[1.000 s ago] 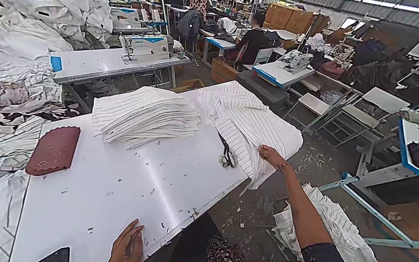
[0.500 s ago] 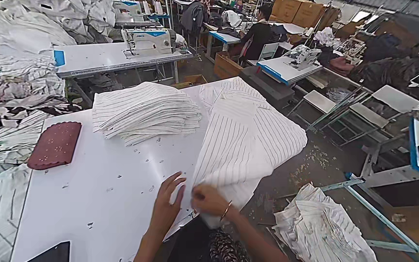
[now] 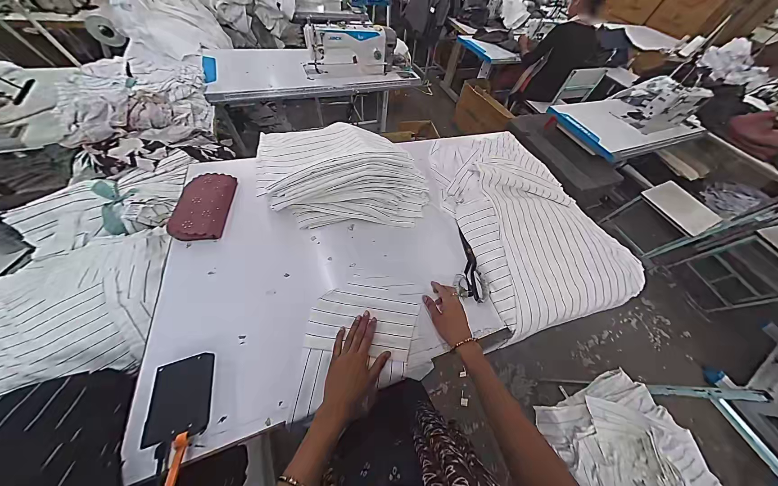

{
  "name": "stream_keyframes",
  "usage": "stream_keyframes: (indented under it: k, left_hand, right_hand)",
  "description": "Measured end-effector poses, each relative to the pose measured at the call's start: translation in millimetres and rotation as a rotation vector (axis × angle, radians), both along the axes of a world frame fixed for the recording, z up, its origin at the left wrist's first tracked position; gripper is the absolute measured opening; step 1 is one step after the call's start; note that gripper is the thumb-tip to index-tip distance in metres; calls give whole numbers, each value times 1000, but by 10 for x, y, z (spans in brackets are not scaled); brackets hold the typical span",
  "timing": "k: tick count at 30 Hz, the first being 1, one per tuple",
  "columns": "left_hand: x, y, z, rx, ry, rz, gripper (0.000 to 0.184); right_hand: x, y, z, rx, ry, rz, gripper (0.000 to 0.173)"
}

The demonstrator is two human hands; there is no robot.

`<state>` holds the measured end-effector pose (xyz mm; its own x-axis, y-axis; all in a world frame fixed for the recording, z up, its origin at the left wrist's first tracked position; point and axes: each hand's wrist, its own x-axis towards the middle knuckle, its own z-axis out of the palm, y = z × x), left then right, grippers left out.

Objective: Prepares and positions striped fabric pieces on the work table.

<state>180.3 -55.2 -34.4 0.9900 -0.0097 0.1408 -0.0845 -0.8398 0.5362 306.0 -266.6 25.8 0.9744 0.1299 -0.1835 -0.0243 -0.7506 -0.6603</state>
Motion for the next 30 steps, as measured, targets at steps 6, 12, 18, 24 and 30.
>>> stream_keyframes:
  k: [6,12,18,24,30]
  left_hand:
    - [-20,23,-15,-265,-195,144,50]
    - [-49,86,603,-1146,223,349,56]
    - [-341,252,557,-1302,293,390,13]
    - [-957,906,875,-1022,54,493,17]
    - [-1327,1552,1542,-911,-254,582,13]
  right_hand:
    - [316,381,255,2,154,157,31]
    - [-543,835,415,953,636,139,18]
    - [-621,889,340,585,119,-22,25]
    - [-372,223,587,314,-415,-99,22]
    - [-277,-519,1346,716,-253,32,22]
